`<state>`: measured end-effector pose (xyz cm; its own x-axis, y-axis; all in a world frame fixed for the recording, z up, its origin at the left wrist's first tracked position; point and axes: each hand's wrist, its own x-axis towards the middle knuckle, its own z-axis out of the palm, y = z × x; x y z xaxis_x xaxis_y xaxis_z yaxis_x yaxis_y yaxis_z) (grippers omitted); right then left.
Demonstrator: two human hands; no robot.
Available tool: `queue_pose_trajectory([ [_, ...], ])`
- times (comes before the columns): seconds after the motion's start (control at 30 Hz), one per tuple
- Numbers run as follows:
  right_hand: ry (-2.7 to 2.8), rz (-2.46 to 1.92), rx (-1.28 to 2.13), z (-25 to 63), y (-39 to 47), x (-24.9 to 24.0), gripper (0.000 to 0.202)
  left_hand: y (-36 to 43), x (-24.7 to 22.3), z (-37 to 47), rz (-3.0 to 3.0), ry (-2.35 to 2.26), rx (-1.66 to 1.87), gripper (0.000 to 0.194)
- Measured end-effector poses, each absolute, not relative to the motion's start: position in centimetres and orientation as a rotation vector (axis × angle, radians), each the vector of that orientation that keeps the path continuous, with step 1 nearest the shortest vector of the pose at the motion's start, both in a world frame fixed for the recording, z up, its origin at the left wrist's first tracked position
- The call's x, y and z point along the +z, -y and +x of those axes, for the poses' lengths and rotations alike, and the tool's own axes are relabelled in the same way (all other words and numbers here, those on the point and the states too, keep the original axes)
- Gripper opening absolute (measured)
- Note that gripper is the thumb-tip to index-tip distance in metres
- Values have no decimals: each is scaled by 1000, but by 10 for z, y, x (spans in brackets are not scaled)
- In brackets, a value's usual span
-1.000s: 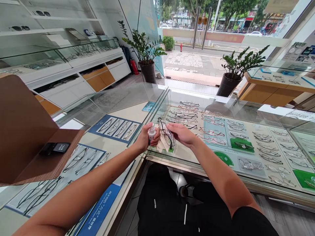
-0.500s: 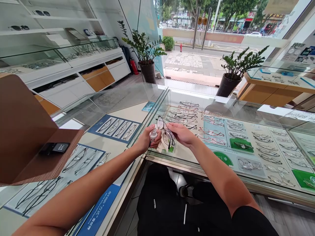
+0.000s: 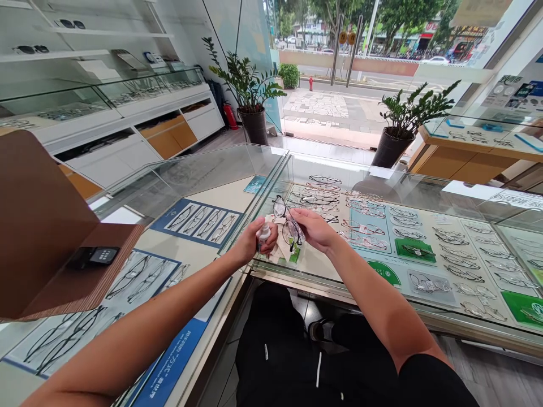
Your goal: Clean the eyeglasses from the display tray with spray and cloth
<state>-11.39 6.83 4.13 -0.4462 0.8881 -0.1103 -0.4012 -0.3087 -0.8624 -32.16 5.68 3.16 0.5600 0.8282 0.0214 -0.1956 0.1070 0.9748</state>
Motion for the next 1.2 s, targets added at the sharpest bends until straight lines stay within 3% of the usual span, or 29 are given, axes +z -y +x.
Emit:
queue_pose_trajectory([
  [0.07, 971, -774, 1858, -112, -70, 40, 39, -67, 32, -330, 1266, -722, 1083, 60],
  [0.17, 957, -770, 1843, -109, -74, 39, 37, -90, 28, -348, 1347, -984, 1506, 36],
  [0.27, 952, -759, 1838, -107, -77, 37, 37, -111, 16, -365, 1329, -1347, 1738, 22],
  [0.43, 941, -743, 1817, -106, -81, 35, 38, -128, -5, -381, 1204, -1668, 1790, 25],
  [0.87, 952, -747, 1804, -105, -81, 36, 36, -137, -16, -395, 1133, -1832, 1665, 23],
  [1.0, 952, -740, 1797, -105, -82, 36, 43, -135, -14, -395, 1125, -1828, 1629, 29],
  [1.2, 926, -739, 1779, -102, -84, 35, 42, -125, -2, -386, 1210, -1863, 1777, 70],
])
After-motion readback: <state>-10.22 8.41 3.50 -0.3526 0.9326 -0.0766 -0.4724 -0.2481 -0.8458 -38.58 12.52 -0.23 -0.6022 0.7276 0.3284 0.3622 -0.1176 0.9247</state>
